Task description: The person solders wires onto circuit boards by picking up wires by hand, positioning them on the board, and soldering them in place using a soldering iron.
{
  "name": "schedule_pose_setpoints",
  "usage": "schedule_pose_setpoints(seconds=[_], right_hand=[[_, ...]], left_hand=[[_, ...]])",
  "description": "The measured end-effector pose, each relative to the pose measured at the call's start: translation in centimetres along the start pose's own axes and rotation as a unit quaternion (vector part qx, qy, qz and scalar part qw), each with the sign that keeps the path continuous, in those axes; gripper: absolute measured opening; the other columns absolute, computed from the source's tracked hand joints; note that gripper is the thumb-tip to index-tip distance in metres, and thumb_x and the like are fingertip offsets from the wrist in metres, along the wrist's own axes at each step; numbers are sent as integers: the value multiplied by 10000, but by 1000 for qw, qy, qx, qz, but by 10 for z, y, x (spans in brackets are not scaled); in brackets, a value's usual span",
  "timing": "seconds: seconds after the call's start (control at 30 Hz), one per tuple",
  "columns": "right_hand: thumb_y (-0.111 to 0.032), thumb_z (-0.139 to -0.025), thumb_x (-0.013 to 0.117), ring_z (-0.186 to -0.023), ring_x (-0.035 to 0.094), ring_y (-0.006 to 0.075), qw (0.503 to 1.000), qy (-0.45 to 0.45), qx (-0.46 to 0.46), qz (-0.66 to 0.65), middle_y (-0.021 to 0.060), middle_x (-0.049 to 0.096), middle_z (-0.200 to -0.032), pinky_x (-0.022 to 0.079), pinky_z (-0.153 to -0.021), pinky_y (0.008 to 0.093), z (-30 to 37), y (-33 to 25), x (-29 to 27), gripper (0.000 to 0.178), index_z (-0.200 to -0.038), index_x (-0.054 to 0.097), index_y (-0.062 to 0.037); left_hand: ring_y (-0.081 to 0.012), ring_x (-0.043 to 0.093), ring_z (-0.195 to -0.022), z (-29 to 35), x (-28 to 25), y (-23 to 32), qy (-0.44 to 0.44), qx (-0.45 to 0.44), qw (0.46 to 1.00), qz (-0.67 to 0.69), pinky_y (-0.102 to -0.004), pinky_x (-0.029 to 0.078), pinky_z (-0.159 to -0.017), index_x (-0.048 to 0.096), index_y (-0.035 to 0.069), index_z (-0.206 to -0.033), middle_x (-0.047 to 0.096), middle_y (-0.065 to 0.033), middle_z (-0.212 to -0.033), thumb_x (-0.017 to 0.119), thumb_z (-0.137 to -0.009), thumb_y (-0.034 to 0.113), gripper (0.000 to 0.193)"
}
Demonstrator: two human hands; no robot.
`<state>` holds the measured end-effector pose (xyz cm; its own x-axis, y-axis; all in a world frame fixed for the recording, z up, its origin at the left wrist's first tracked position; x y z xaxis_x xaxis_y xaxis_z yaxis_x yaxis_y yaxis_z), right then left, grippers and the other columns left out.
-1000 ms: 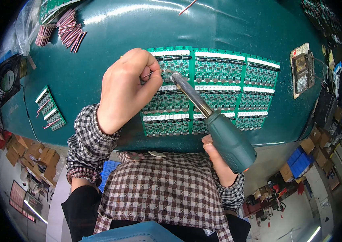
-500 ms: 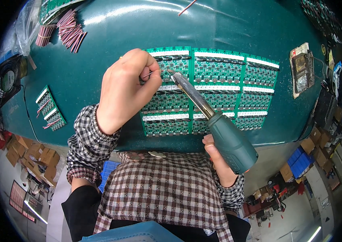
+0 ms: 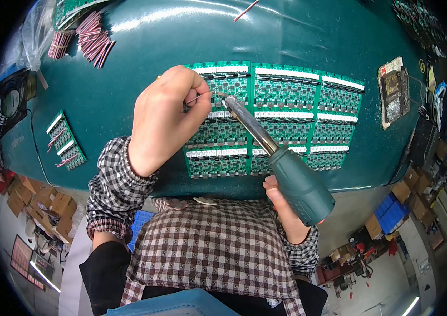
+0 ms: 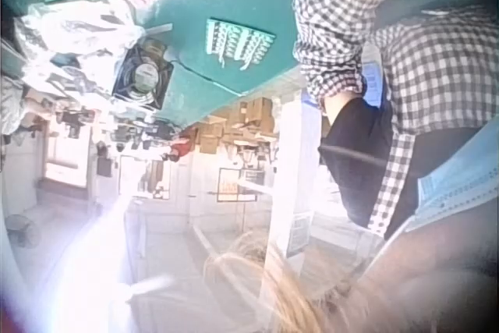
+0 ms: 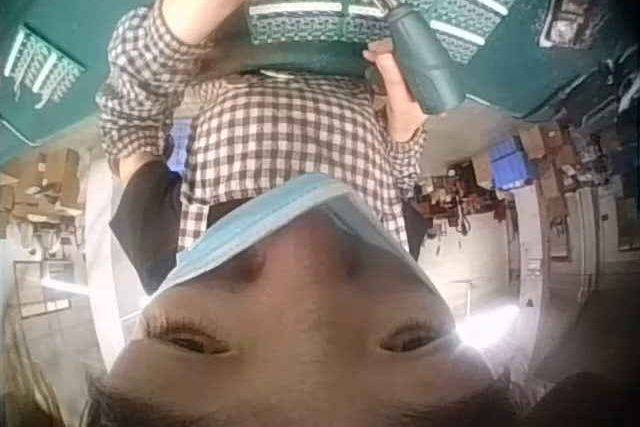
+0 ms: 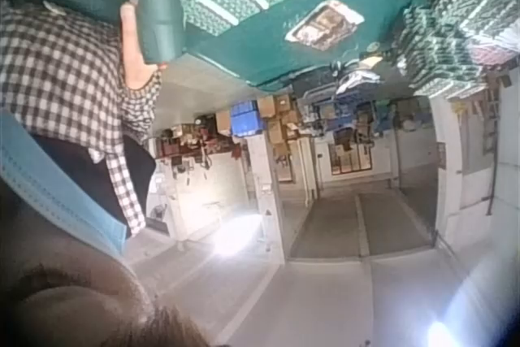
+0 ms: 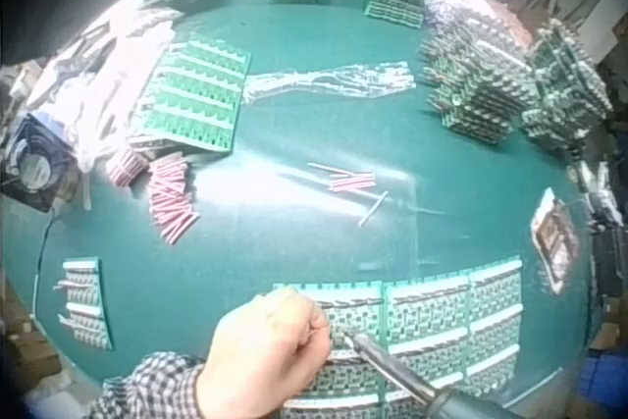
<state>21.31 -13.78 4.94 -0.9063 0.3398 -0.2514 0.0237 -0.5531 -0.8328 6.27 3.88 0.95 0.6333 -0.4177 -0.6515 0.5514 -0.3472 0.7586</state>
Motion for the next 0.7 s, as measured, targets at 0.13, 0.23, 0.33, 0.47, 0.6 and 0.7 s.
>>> schedule_pose_setpoints(seconds=[0.13,0.23,0.33,0.47,0.6,0.7], right_hand=[[-179,-823,604,-727,599,234,1000,3,6,4,155,594,-802,504,-686,348,0,1,-1,268,-907,568,73],[-175,-823,604,-720,597,232,1000,-5,-9,7,152,592,-791,503,-683,345,-1,-2,-1,267,-908,564,75],[-175,-826,602,-713,596,231,1000,-6,8,12,150,590,-782,502,-673,343,-2,1,-1,273,-920,557,78],[-156,-832,594,-706,595,231,1000,-1,-20,7,148,589,-778,504,-667,345,-2,1,-1,259,-934,551,78],[-133,-832,590,-705,596,234,1000,-4,-18,6,148,588,-778,506,-669,347,-1,2,-1,237,-933,550,78],[-131,-832,589,-709,596,234,1000,-2,-16,6,148,587,-781,507,-671,347,-1,2,0,234,-932,550,77]], left_hand=[[-188,510,-579,0,0,0,3,-2,1000,6,-298,420,-523,540,54,-732,501,-48,-670,621,-680,21,102],[-184,509,-577,0,0,0,5,-5,1000,-5,-295,418,-516,540,54,-733,503,-46,-671,625,-677,23,106],[-181,509,-575,0,1,-1,16,-5,1000,5,-295,419,-512,543,53,-735,505,-44,-671,631,-676,28,110],[-174,512,-574,0,1,-1,19,-9,1000,7,-291,421,-512,546,52,-732,509,-41,-667,639,-674,31,111],[-170,516,-575,0,0,-2,21,-3,1000,12,-286,422,-509,547,53,-726,511,-41,-661,641,-670,30,112],[-169,516,-573,1,1,-2,24,-4,1000,12,-284,422,-505,548,54,-726,512,-40,-660,640,-669,28,111]])
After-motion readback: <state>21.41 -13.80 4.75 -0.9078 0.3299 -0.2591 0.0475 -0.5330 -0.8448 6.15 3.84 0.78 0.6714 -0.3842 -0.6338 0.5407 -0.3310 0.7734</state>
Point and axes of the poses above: each hand's wrist, its own z-axis away from the middle knuckle, its own x-axis out of the palm, y = z × x, the point moved 6 cm from there along -z, towards the middle knuckle
